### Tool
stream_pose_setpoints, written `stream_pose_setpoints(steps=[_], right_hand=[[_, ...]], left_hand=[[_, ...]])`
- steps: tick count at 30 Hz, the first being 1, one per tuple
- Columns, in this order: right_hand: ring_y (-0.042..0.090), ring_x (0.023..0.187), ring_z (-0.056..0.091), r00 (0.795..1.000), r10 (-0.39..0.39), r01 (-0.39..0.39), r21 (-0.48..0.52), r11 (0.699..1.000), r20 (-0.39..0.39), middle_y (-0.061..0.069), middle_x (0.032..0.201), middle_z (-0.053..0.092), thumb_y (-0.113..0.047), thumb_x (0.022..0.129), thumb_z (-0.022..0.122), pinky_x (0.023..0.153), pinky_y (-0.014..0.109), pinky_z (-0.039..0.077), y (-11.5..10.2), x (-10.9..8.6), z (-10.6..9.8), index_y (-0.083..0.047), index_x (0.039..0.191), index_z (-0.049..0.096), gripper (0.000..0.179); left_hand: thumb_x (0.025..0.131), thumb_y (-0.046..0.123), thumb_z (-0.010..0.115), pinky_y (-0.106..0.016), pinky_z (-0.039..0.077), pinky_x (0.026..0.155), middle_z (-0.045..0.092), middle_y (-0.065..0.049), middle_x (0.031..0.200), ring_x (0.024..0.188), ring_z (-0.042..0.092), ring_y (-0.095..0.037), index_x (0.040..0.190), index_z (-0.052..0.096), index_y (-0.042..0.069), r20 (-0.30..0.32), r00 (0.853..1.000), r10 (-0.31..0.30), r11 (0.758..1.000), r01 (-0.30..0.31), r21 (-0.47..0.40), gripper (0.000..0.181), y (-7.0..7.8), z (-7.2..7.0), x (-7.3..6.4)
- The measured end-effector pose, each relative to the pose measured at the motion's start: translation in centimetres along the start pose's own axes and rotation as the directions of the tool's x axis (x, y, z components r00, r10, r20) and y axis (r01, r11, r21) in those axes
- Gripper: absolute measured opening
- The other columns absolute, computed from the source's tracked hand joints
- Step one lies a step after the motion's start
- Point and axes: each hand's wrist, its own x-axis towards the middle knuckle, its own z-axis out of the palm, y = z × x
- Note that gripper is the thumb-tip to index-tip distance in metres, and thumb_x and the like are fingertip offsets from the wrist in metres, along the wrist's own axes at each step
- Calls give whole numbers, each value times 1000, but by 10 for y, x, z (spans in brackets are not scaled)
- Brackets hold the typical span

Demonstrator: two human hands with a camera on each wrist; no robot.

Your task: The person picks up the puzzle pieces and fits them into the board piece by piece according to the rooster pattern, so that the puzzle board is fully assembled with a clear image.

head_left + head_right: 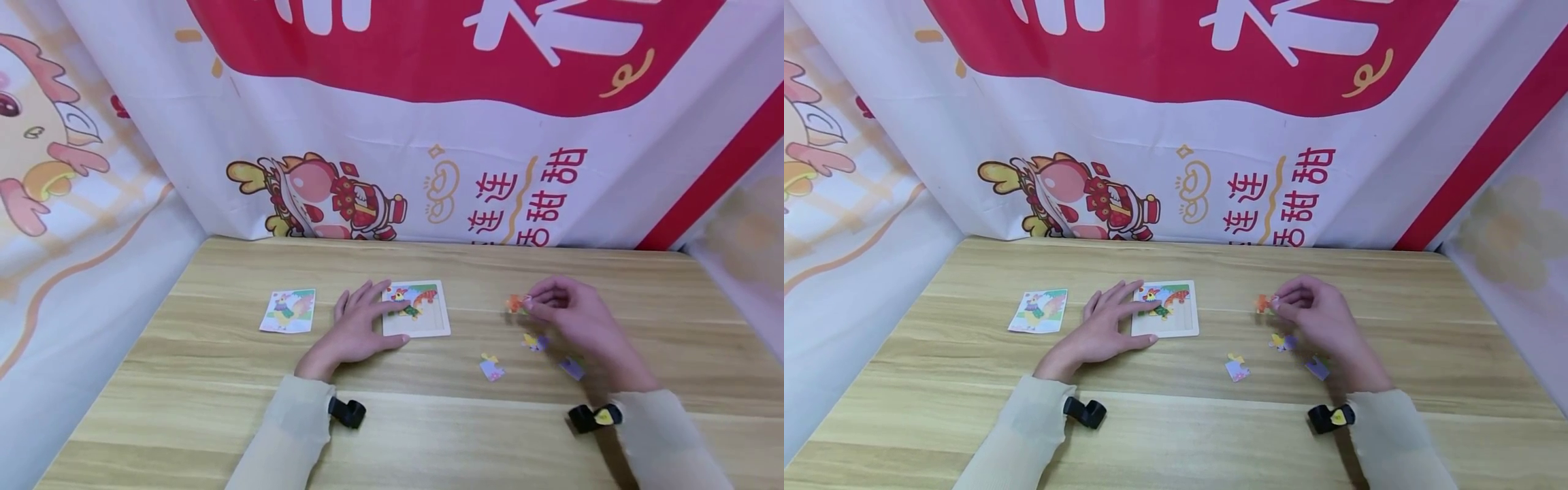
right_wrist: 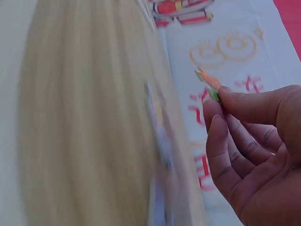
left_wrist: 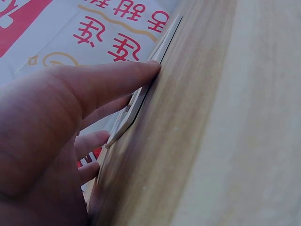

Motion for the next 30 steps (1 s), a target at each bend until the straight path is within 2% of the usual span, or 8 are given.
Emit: stream_pose_setpoints(steps=[5, 16, 21, 30], right_hand=[[20, 94, 70, 998, -59, 58, 55, 997, 22, 12, 109, 75, -25, 101, 78, 78, 28, 61, -21, 11, 22, -7, 116, 70, 25], [22, 94, 69, 993, -97, 88, 121, 989, 72, 10, 107, 76, -17, 97, 80, 77, 29, 59, -44, 28, 62, -8, 113, 73, 20], [22, 93, 69, 991, -101, 88, 145, 986, 88, 10, 105, 75, -16, 96, 81, 76, 31, 59, -54, 35, 77, -8, 111, 73, 19], [21, 89, 68, 992, -61, 41, 172, 984, 113, 9, 102, 75, -15, 95, 81, 74, 30, 56, -66, 43, 98, -8, 111, 73, 19]], left_hand=[[93, 43, 82, -65, -8, 134, 24, -2, 181, 170, 4, -35, 150, 65, 30, -1, 1000, -1, 1000, 1, -3, 61, -1, 1, 0], [92, 44, 82, -67, -7, 133, 24, -2, 181, 170, 5, -36, 150, 65, 31, -2, 1000, 8, 1000, -8, 3, 62, -2, 1, 1], [93, 44, 82, -66, -8, 133, 24, -3, 181, 170, 5, -35, 150, 65, 30, -4, 1000, 7, 1000, -7, 2, 62, 0, 1, 1], [93, 44, 81, -66, -8, 133, 24, -2, 181, 170, 6, -35, 151, 64, 30, -6, 1000, 6, 1000, -5, 13, 61, 0, 1, -1]])
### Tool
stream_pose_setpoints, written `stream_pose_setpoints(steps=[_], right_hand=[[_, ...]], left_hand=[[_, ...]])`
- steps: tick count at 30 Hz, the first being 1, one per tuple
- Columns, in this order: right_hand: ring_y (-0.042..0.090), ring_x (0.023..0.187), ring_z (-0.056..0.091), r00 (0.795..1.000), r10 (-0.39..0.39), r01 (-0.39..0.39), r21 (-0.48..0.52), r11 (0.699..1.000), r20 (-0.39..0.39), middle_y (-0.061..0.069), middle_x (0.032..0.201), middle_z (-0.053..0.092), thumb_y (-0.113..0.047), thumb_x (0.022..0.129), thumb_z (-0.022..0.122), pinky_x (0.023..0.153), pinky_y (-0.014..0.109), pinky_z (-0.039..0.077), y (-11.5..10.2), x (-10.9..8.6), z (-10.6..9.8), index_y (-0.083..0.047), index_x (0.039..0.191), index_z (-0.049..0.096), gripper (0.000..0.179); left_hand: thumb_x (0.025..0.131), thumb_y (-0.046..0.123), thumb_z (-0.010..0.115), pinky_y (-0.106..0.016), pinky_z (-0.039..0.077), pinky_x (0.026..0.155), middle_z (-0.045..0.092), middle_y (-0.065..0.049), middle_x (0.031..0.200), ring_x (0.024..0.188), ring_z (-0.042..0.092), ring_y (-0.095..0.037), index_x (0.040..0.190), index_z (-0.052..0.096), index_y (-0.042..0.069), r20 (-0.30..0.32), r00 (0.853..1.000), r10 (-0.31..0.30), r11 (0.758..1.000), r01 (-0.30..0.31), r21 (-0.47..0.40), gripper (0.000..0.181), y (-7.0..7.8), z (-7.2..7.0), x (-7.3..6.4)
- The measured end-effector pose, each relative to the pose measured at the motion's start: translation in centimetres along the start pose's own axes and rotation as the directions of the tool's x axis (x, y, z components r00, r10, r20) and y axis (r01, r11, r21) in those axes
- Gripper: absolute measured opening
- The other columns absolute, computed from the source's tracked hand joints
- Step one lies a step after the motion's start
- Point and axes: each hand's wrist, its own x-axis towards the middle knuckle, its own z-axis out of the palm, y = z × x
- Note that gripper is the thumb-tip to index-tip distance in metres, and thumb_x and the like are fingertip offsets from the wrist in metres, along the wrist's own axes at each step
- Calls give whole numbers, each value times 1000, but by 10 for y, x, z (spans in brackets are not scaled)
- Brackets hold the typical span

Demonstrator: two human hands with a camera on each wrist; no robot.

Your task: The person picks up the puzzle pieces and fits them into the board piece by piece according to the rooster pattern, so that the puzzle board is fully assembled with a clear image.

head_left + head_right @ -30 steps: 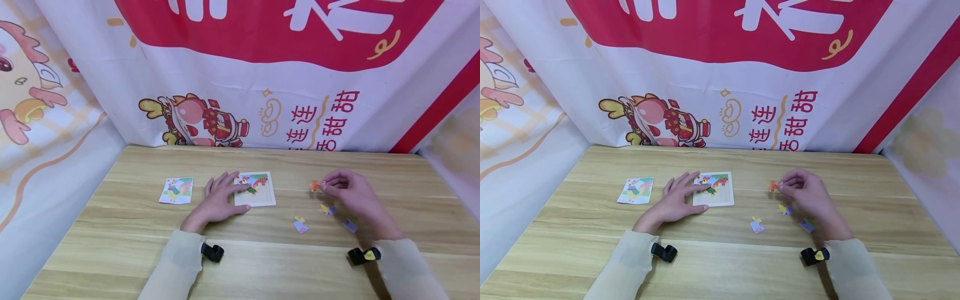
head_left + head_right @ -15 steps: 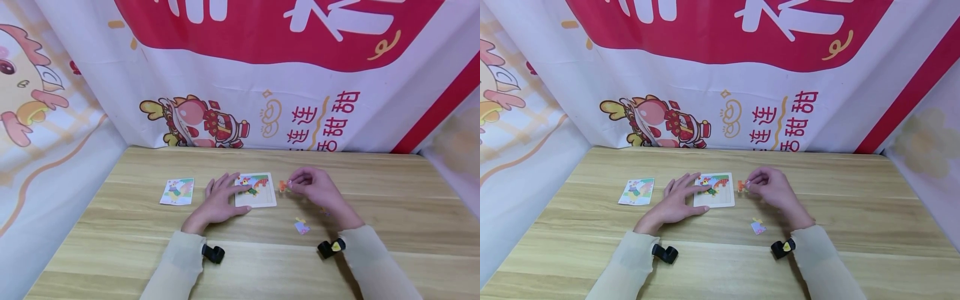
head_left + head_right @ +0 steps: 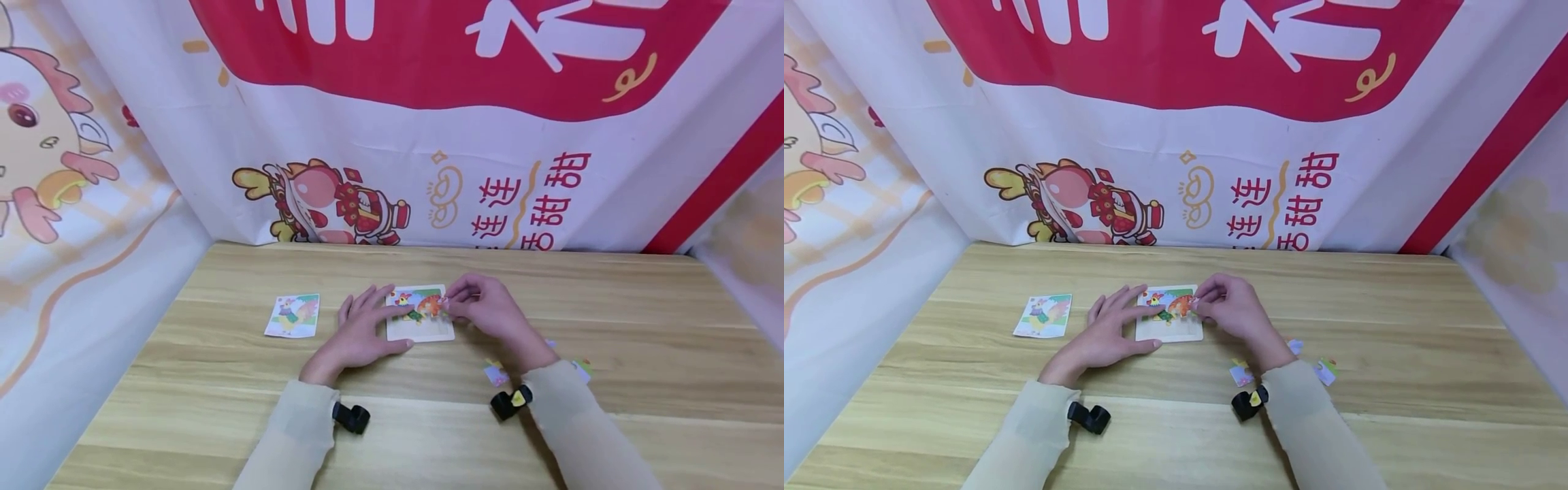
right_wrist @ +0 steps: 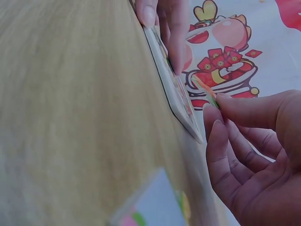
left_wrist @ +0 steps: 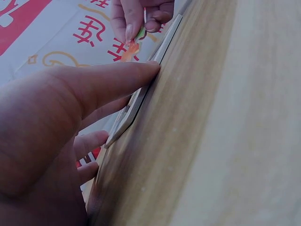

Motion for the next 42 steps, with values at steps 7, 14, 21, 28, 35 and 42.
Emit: stream_pose_setpoints(steps=[7, 14, 21, 28, 35, 42], right_hand=[[21, 85, 69, 999, 37, -37, 10, 999, -22, 9, 100, 75, -14, 96, 80, 71, 29, 56, 3, 2, 4, -8, 111, 74, 17], [19, 82, 71, 997, 64, -64, 16, 998, -35, 9, 99, 77, -13, 95, 80, 71, 29, 60, 2, 4, 10, -8, 111, 76, 17], [19, 79, 71, 996, 57, -58, -4, 998, -65, 9, 96, 77, -11, 94, 80, 71, 29, 60, -1, 4, 12, -8, 109, 76, 15], [17, 76, 71, 996, 21, -25, -50, 998, -82, 10, 95, 79, -11, 93, 81, 68, 26, 58, -3, 5, 15, -6, 106, 78, 14], [17, 76, 71, 994, 26, -37, -102, 994, -103, 8, 93, 78, -12, 92, 81, 66, 26, 56, -6, 5, 18, -9, 102, 79, 11], [19, 79, 69, 992, 43, -59, -132, 989, -121, 8, 94, 77, -13, 92, 81, 66, 26, 55, -8, 5, 21, -11, 100, 79, 8]], left_hand=[[93, 44, 82, -65, -8, 133, 24, -2, 181, 170, 6, -35, 151, 64, 30, -3, 1000, 2, 1000, -2, -5, 62, 0, 1, 1], [92, 44, 82, -64, -9, 134, 23, -1, 181, 171, 5, -33, 151, 64, 31, 1, 1000, -13, 1000, 13, -7, 63, -1, 2, -1], [92, 45, 82, -64, -10, 133, 23, -1, 181, 171, 4, -33, 151, 64, 31, 1, 1000, -7, 1000, 7, -5, 63, 0, 2, -1], [92, 44, 82, -65, -9, 133, 24, -2, 181, 170, 5, -35, 150, 65, 30, -1, 1000, -3, 1000, 3, -8, 62, 0, 2, -1], [93, 44, 82, -66, -8, 133, 24, -3, 181, 170, 5, -36, 150, 65, 30, -9, 1000, 2, 1000, -2, -9, 61, 1, 2, 0], [92, 44, 82, -67, -8, 133, 24, -3, 181, 170, 6, -36, 150, 65, 30, -9, 1000, 3, 1000, -3, -11, 61, 1, 1, 1]])
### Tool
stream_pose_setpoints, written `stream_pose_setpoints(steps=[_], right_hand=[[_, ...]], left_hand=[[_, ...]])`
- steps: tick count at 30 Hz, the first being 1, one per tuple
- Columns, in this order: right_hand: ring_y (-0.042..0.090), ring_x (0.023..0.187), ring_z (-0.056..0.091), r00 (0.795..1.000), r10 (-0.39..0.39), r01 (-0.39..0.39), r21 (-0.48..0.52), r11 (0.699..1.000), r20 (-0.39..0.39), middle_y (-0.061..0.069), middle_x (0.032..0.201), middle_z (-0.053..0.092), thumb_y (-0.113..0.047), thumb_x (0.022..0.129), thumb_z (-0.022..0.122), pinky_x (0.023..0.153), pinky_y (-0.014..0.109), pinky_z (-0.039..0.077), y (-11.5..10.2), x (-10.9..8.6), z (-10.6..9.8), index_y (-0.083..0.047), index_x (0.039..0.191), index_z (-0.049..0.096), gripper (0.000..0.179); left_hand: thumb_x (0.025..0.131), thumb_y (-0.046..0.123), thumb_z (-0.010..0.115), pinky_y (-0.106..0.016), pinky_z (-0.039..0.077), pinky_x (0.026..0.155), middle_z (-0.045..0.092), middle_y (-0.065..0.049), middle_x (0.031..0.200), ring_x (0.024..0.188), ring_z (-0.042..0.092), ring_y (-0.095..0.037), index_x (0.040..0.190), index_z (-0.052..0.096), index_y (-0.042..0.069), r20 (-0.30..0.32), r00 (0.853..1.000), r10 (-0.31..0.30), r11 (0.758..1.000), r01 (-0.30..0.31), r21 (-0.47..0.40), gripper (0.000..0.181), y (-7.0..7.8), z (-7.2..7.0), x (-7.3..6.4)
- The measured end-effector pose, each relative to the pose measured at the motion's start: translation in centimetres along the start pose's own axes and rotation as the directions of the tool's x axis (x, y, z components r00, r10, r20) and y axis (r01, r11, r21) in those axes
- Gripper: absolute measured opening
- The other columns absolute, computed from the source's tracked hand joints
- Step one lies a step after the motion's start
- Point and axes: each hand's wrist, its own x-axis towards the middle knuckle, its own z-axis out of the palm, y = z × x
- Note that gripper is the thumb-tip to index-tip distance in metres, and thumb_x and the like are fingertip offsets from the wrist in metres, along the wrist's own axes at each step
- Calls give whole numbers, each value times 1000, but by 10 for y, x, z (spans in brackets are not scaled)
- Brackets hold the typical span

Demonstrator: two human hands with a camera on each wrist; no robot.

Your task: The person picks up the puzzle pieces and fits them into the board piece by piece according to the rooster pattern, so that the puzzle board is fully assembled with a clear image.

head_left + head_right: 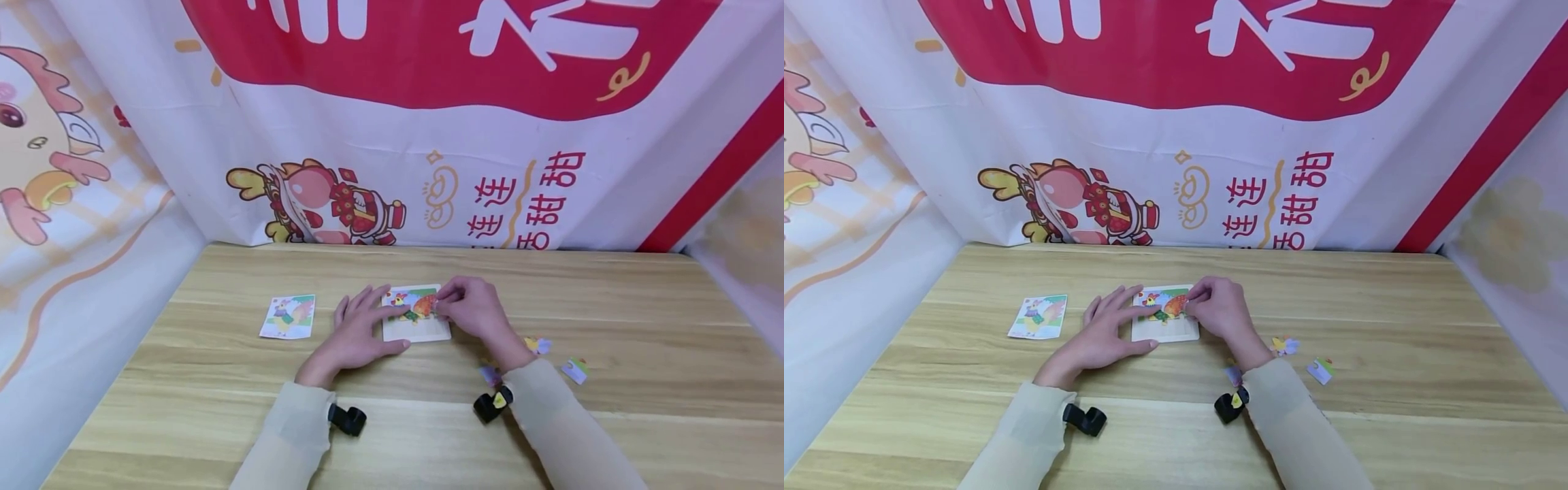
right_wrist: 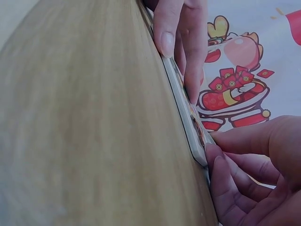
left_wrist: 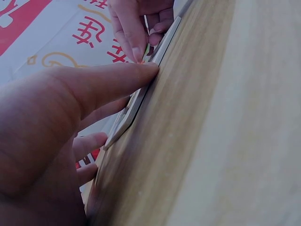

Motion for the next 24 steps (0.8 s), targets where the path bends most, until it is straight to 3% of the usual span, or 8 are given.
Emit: stream_pose_setpoints(steps=[6, 9, 13, 16, 24], right_hand=[[20, 82, 67, 1000, -8, 7, -39, 999, -12, 8, 93, 76, -12, 93, 81, 66, 26, 53, -2, -1, 1, -11, 98, 80, 5], [20, 83, 67, 1000, -13, 12, -53, 999, -12, 8, 93, 76, -12, 93, 81, 67, 25, 53, -4, -2, 2, -12, 98, 80, 5], [20, 84, 67, 1000, -20, 19, -72, 997, -17, 8, 94, 77, -12, 94, 80, 67, 25, 53, -4, -2, 3, -11, 98, 80, 4], [20, 85, 66, 999, -24, 22, -86, 996, -26, 8, 94, 76, -11, 94, 79, 68, 25, 51, -4, -2, 3, -10, 98, 80, 5], [20, 83, 67, 998, -35, 29, -98, 995, -50, 7, 90, 76, -9, 92, 81, 70, 26, 50, -3, -2, 4, -11, 96, 81, 4]], left_hand=[[92, 42, 83, -68, -8, 133, 28, -3, 180, 170, 7, -36, 150, 65, 27, -3, 1000, 11, 1000, -11, -4, 62, 3, 0, 0], [95, 42, 79, -70, -5, 133, 34, -3, 177, 170, 13, -35, 151, 64, 20, -22, 997, 70, 997, -71, -8, 62, 0, 6, 3], [97, 39, 76, -72, -1, 133, 40, -9, 174, 168, 22, -36, 153, 61, 12, -21, 994, 112, 994, -112, -11, 64, 6, 10, 3], [95, 35, 78, -72, -2, 132, 38, -12, 175, 168, 21, -37, 154, 60, 15, 6, 995, 95, 995, -95, 16, 64, 18, 8, 1], [98, 38, 77, -75, -2, 131, 33, -12, 177, 169, 17, -38, 151, 64, 21, 27, 995, 97, 993, -98, 72, 57, 21, 11, 1]])
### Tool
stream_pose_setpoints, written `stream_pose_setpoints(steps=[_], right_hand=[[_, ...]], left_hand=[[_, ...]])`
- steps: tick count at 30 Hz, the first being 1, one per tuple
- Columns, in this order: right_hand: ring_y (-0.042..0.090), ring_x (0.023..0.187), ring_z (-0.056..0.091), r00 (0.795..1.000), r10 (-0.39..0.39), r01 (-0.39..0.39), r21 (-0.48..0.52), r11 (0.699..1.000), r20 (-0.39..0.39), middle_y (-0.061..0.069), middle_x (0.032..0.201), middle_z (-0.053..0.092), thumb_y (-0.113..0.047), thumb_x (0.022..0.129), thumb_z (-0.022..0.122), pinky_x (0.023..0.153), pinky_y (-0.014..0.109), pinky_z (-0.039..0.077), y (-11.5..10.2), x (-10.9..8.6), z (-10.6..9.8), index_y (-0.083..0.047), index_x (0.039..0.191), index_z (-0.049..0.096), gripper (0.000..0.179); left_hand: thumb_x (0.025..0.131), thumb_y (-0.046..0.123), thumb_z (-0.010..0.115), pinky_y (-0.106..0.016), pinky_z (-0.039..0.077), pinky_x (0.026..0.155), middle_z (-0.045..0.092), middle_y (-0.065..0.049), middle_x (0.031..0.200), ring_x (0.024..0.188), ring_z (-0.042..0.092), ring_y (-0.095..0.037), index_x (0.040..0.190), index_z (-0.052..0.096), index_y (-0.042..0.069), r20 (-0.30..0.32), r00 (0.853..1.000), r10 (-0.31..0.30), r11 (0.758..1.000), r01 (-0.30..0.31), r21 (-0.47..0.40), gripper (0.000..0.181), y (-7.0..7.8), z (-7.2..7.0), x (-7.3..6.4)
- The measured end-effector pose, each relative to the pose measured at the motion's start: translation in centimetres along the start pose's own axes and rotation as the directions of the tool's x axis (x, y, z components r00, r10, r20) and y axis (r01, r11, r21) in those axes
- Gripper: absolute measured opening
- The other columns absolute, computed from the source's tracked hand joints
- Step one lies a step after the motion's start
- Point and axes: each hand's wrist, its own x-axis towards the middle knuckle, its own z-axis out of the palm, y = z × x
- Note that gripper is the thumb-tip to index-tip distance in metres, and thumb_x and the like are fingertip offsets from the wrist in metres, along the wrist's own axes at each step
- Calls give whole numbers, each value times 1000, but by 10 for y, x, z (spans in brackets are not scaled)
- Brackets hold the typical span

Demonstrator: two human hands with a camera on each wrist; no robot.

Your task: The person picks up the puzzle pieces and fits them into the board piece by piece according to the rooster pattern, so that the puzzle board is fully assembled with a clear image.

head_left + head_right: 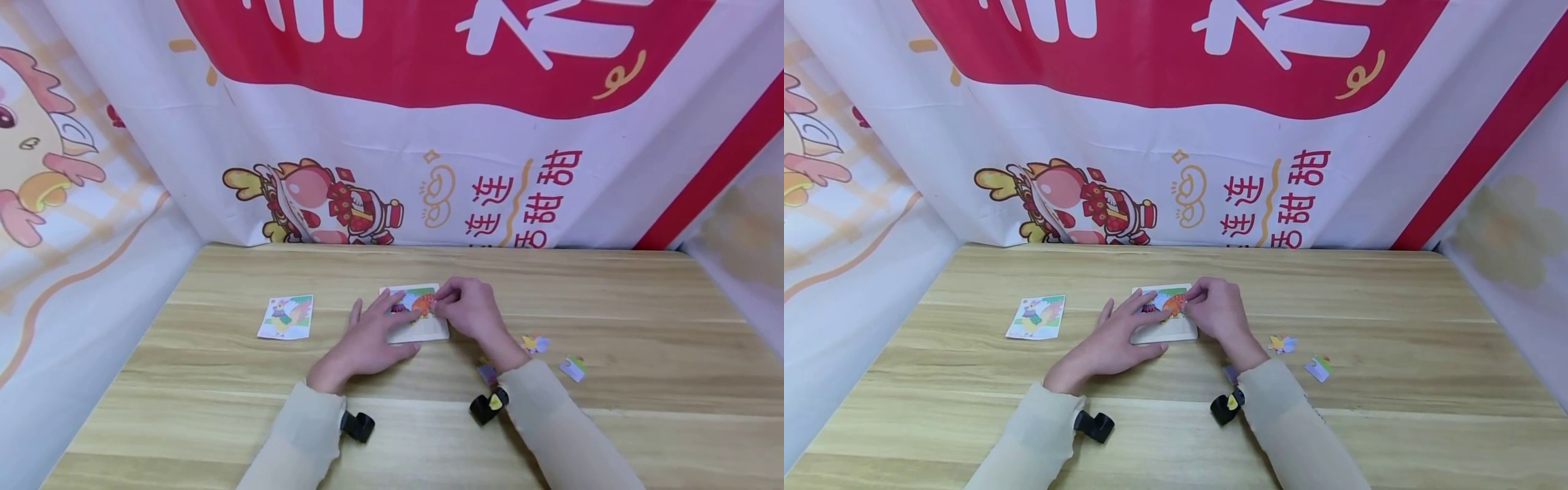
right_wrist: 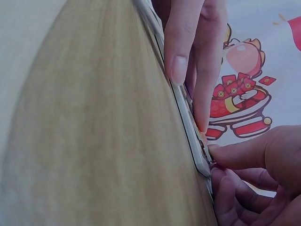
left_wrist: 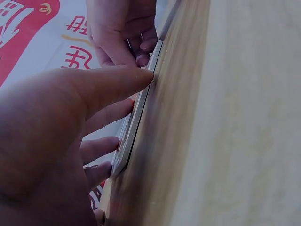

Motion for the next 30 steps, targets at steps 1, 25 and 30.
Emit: stream_pose_setpoints(steps=[1, 25, 30], right_hand=[[20, 82, 67, 1000, -7, 7, -4, 1000, -3, 7, 89, 77, -10, 91, 82, 70, 26, 51, 0, 0, 0, -11, 95, 81, 4], [19, 82, 67, 1000, -1, 1, -13, 1000, 20, 6, 90, 76, -14, 94, 83, 70, 26, 50, 3, 1, 1, -12, 94, 80, 4], [19, 82, 67, 1000, -3, 3, -6, 1000, 12, 7, 90, 76, -14, 94, 83, 70, 26, 50, 3, 1, 2, -11, 94, 79, 5]], left_hand=[[99, 38, 76, -75, -2, 131, 33, -12, 177, 169, 16, -38, 151, 65, 22, 0, 1000, 0, 1000, 0, 0, 56, 0, 0, 0], [94, 32, 83, -73, 6, 131, 41, -13, 173, 166, 24, -40, 152, 63, 17, -55, 998, -2, 998, -1, -63, 63, -9, -1, 0], [90, 34, 87, -67, 17, 133, 37, -12, 175, 166, 24, -40, 157, 57, 13, -55, 995, -81, 992, 75, -102, 77, -15, -9, -2]])
